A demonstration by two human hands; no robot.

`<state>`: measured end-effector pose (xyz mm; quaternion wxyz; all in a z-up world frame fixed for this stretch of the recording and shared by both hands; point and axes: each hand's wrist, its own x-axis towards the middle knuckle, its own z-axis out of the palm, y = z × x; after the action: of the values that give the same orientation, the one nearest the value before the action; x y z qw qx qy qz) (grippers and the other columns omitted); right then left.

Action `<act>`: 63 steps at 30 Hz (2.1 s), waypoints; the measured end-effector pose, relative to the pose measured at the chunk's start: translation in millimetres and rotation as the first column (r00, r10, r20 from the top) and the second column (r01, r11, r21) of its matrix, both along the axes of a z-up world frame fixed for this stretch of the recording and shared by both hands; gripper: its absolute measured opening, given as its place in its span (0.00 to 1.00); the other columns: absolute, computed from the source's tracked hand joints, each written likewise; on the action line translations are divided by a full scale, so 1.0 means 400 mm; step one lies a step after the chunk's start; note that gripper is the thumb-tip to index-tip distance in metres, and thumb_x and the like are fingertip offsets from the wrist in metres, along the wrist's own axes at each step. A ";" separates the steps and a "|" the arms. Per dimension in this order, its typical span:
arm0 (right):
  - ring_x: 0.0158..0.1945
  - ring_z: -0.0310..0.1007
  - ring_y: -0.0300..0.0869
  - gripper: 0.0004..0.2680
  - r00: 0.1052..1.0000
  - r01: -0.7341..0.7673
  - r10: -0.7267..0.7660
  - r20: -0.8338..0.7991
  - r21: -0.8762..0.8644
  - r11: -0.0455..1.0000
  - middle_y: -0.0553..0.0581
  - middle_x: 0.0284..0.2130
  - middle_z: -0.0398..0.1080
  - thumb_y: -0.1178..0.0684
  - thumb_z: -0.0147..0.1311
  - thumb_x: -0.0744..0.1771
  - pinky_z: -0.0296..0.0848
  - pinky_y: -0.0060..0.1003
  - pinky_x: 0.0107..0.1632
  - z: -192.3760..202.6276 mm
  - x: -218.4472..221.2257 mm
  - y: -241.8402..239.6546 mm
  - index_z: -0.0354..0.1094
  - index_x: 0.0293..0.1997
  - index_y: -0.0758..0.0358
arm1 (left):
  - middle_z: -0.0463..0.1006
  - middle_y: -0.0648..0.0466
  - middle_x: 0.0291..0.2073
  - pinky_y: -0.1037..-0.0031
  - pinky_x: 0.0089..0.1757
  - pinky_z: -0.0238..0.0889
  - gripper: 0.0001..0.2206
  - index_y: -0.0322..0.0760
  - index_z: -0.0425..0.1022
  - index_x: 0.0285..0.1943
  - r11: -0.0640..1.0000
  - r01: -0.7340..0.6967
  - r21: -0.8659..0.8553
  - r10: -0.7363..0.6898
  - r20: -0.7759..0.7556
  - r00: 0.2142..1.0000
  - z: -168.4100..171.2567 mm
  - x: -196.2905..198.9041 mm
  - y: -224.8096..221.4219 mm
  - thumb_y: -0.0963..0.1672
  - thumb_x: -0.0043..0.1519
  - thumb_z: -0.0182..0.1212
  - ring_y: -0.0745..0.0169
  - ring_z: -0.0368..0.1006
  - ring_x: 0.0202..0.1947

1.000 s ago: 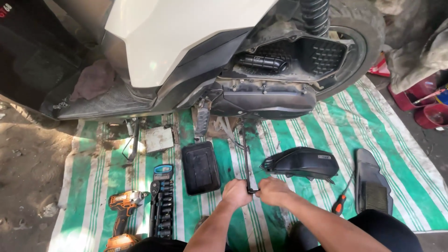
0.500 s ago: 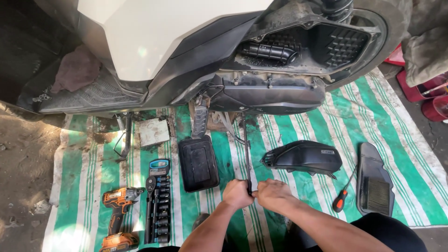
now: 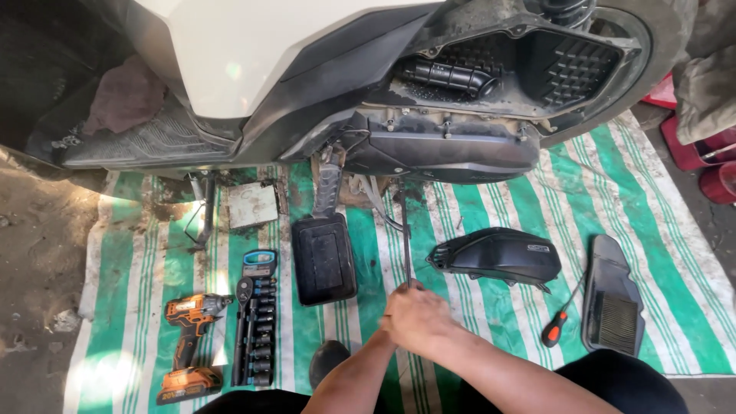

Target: Unscrewing and removing multiple bolts from a motorcycle CVT cover using a T-handle wrench and hands.

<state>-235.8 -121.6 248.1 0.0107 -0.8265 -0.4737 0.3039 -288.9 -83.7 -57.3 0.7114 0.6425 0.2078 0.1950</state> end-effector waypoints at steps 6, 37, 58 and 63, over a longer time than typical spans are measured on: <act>0.52 0.84 0.66 0.21 0.919 0.393 -0.393 -0.031 0.126 0.911 0.71 0.46 0.83 0.39 0.51 0.70 0.81 0.56 0.56 -0.121 0.207 0.026 0.68 0.65 0.66 | 0.73 0.54 0.22 0.73 0.28 0.59 0.08 0.34 0.81 0.44 0.878 -0.149 -0.455 0.041 -0.239 0.970 0.135 -0.009 -0.010 0.45 0.70 0.70 0.66 0.66 0.21; 0.45 0.88 0.63 0.16 -0.002 0.565 -0.307 -0.952 -0.254 0.785 0.67 0.45 0.82 0.68 0.62 0.67 0.87 0.62 0.42 -0.348 0.341 0.049 0.69 0.62 0.65 | 0.67 0.49 0.80 0.30 0.72 0.41 0.29 0.36 0.70 0.77 0.623 -0.189 -0.759 0.325 0.033 0.945 0.199 0.466 0.546 0.31 0.65 0.64 0.27 0.58 0.79; 0.38 0.88 0.63 0.16 0.012 0.678 -0.325 -0.946 -0.231 0.698 0.65 0.39 0.79 0.63 0.72 0.66 0.87 0.67 0.37 -0.408 0.339 0.058 0.69 0.58 0.64 | 0.77 0.54 0.23 0.61 0.51 0.74 0.11 0.36 0.76 0.41 0.586 -0.312 -0.747 0.427 -0.042 0.903 0.342 0.448 0.505 0.33 0.56 0.70 0.60 0.83 0.27; 0.29 0.84 0.51 0.12 0.030 0.712 -0.387 -0.922 -0.253 0.656 0.55 0.32 0.74 0.54 0.75 0.67 0.89 0.63 0.37 -0.426 0.327 0.065 0.78 0.51 0.67 | 0.85 0.52 0.39 0.46 0.60 0.69 0.12 0.35 0.78 0.49 0.594 -0.317 -0.739 0.400 -0.070 0.914 0.227 0.472 0.530 0.33 0.59 0.69 0.54 0.88 0.44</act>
<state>-105.1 -95.7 77.7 0.5157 -0.5897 -0.0472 0.6198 -100.2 128.2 33.4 0.8645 0.2340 0.3563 0.2662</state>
